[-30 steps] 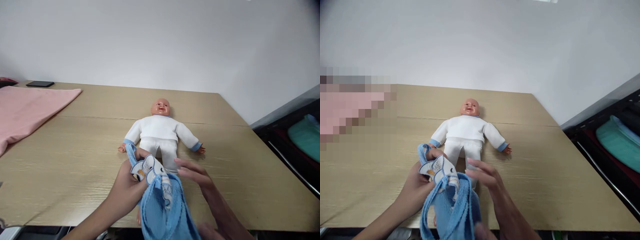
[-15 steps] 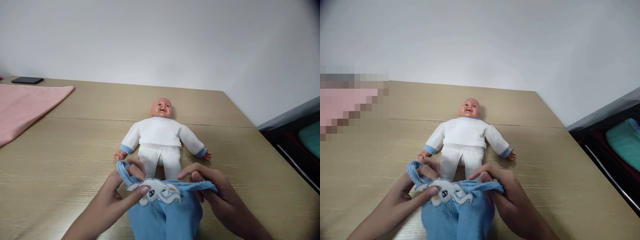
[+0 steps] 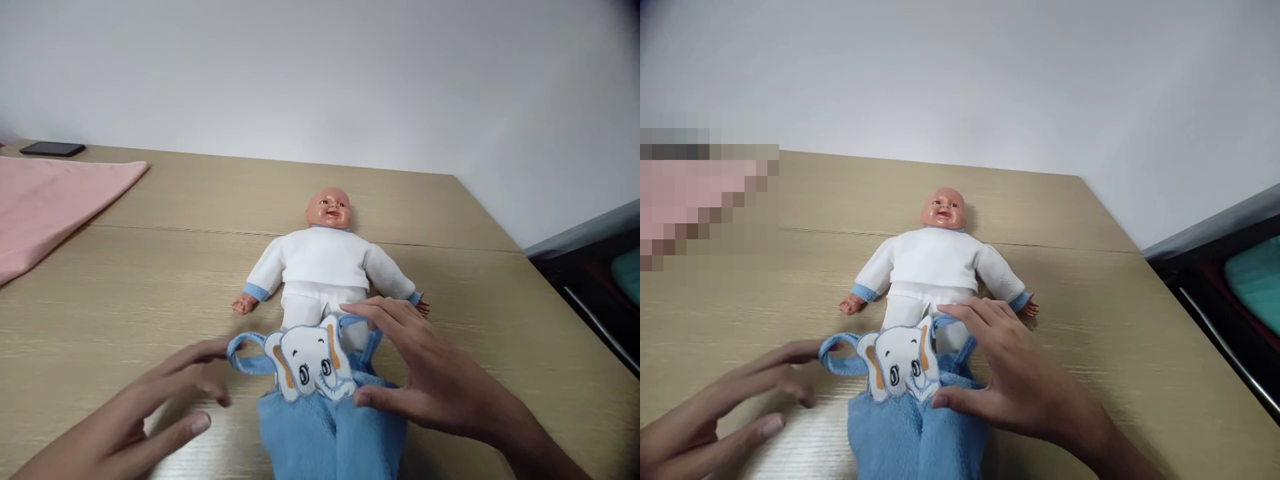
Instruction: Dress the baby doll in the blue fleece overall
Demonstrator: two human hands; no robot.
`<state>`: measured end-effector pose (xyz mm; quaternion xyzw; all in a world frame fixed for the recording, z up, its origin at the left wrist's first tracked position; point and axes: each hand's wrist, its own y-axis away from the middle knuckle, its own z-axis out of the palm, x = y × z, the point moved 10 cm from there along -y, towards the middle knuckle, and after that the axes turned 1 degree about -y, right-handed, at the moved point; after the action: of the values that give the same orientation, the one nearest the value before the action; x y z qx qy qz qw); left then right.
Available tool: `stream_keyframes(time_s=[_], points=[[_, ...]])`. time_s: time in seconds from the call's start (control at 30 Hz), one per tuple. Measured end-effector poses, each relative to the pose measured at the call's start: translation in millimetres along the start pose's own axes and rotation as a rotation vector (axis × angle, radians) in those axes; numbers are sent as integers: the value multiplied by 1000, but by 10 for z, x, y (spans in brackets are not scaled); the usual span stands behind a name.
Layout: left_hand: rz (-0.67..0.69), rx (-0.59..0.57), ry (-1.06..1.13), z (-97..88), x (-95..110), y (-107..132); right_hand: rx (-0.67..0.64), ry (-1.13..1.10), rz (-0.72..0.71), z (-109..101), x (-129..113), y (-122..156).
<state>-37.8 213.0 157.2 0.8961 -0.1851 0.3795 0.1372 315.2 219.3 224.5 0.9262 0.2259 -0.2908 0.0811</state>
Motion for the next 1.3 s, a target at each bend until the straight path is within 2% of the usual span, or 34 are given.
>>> stream_keyframes(time_s=[0.07,0.13,0.27,0.37,0.5,0.57,0.63,0.7,0.77,0.87,0.97,1.1,1.17,1.23,1.3], points=[[-24,31,-13,16,95,-96,-44,-30,-13,34,-55,-80],[1,55,19,102,313,-257,-110,-59,-29,96,-100,-174],[133,-76,31,509,792,-542,-232,-128,-83,234,-210,-328],[248,-79,-7,619,1025,-619,-187,-275,-120,175,-302,-383],[359,-81,94,529,1234,-657,-17,-435,-178,-95,-394,-337],[389,-81,195,443,1309,-692,17,-479,-151,-184,-382,-308],[400,-12,303,323,1341,-744,30,-528,-100,-241,-339,-316],[401,86,398,219,1345,-798,-23,-609,-121,-240,-370,-365],[400,156,478,168,1356,-851,-153,-674,-209,-173,-477,-425],[374,175,531,155,1406,-937,-349,-688,-322,-25,-604,-451],[323,37,544,204,1461,-1002,-332,-688,-287,21,-555,-445],[285,-402,542,441,1541,-927,-128,-681,-184,-100,-431,-391],[283,-592,529,555,1565,-841,-100,-681,-149,-125,-407,-376],[337,-638,531,570,1599,-809,-183,-690,-162,-56,-448,-376],[424,-547,533,503,1613,-835,-355,-726,-256,85,-570,-347]])
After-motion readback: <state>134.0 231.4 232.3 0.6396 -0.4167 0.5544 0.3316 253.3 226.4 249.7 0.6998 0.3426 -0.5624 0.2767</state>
